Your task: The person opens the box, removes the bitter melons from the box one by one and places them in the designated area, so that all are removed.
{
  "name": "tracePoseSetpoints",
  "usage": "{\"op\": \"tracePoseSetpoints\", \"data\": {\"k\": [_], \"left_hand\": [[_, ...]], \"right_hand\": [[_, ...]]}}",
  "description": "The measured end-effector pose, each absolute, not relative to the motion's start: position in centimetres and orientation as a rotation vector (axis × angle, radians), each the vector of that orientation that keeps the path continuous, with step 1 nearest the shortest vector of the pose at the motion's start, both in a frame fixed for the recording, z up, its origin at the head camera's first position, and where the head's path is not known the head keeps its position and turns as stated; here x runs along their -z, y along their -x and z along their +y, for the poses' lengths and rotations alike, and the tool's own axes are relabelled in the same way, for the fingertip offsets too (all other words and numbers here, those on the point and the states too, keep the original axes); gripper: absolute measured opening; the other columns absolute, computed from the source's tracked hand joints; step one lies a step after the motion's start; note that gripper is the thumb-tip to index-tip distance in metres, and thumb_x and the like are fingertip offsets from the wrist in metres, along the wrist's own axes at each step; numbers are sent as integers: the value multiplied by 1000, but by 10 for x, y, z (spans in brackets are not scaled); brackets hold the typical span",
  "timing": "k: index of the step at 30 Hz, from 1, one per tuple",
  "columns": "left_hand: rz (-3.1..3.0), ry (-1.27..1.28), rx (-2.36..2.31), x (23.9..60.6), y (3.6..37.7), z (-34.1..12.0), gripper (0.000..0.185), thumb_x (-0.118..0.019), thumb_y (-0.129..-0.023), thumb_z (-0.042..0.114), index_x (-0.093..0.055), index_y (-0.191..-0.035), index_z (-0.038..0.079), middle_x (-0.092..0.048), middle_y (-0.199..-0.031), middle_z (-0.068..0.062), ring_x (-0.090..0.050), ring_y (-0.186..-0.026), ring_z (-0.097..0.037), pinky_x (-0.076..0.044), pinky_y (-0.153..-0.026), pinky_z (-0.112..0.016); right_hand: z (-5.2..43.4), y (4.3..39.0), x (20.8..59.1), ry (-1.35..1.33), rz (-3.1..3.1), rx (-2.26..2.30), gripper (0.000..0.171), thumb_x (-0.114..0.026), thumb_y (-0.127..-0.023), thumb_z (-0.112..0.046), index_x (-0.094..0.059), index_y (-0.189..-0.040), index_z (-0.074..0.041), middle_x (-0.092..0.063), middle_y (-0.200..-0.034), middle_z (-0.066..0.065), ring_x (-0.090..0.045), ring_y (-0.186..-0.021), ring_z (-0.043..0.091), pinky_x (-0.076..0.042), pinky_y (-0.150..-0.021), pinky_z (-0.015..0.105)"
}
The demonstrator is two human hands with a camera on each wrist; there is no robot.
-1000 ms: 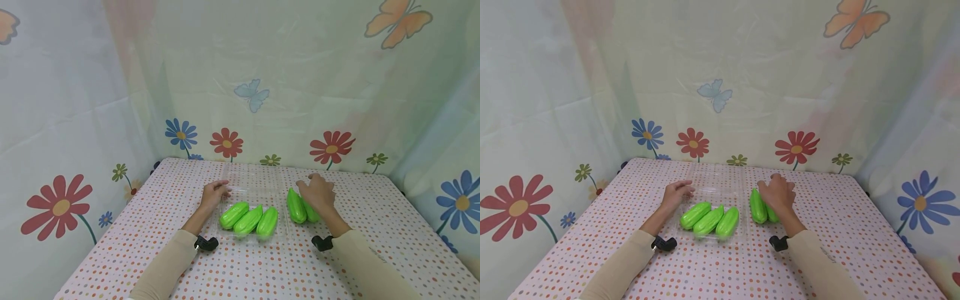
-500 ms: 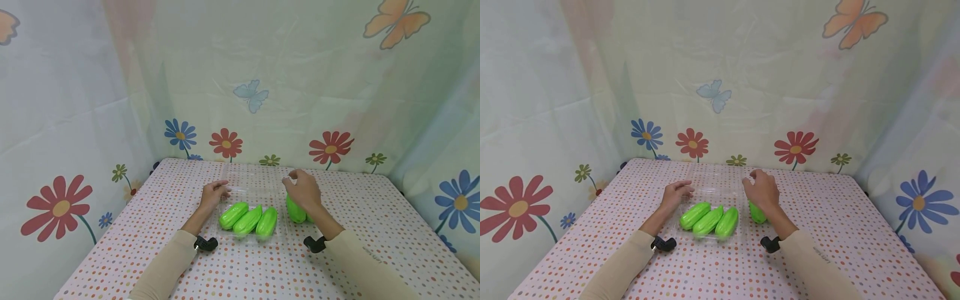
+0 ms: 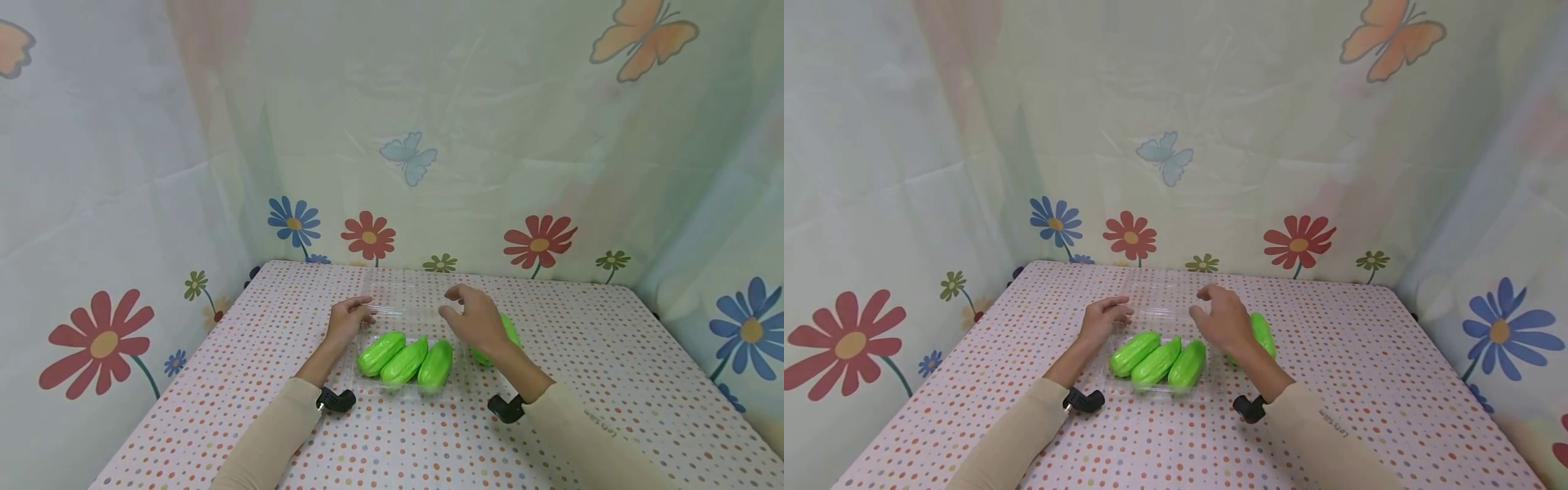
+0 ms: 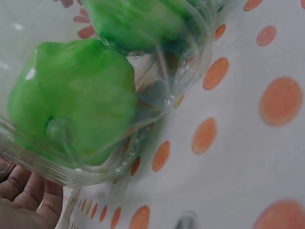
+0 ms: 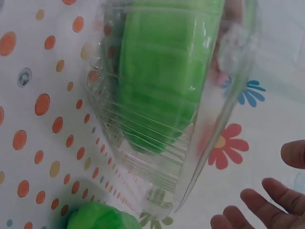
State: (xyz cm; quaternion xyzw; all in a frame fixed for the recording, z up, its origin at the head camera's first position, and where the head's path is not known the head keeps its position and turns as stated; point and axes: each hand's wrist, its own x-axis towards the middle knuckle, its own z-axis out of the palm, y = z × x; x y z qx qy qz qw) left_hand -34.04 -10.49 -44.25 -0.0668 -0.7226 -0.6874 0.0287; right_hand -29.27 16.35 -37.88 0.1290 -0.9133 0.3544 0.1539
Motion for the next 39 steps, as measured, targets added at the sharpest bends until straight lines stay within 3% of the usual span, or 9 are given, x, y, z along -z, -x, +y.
{"op": "tracePoseSetpoints", "data": {"k": [5,11,20,30,35,39], "left_hand": [[-2210,200,2126,456,352,-107,36,-51,-101,3,-59,-134,-8,-68,-114,-32,-71,-90,-35,-53,-93,-62],[-2196,176,2108,459,353,-106,34,-54,-100,5,-63,-132,-4,-72,-109,-26,-73,-86,-28,-60,-83,-47],[-2187,160,2107,459,352,-105,33,-55,-100,4,-63,-131,-6,-74,-106,-23,-71,-76,-16,-61,-73,-32],[-2186,165,2102,460,352,-105,33,-56,-100,4,-63,-131,-6,-73,-108,-24,-72,-82,-24,-62,-78,-39],[-2194,181,2098,455,349,-105,35,-53,-101,4,-61,-133,-7,-71,-110,-27,-71,-90,-38,-59,-85,-51],[-2192,158,2104,455,349,-104,34,-55,-99,4,-63,-131,-6,-73,-106,-24,-72,-85,-32,-60,-83,-48]], "right_hand": [[163,294,385,-535,-2653,-1032,33,-65,-94,-19,-67,-122,-2,-68,-121,17,-62,-114,39,-54,-90,53],[162,291,392,-751,-2726,-996,35,-66,-94,-15,-65,-126,-2,-68,-124,15,-61,-116,38,-55,-91,50],[155,288,400,-902,-2851,-845,42,-70,-94,-12,-61,-133,2,-64,-133,15,-59,-125,37,-51,-101,52],[154,288,405,-985,-2899,-818,36,-64,-98,-11,-63,-132,1,-64,-135,16,-59,-126,37,-49,-104,53],[153,289,406,-1006,-2909,-800,36,-63,-97,-11,-64,-131,1,-65,-133,16,-58,-127,37,-49,-103,54],[152,289,408,-1013,-2914,-774,36,-62,-97,-11,-64,-131,0,-65,-133,15,-59,-126,36,-50,-103,54]]}}
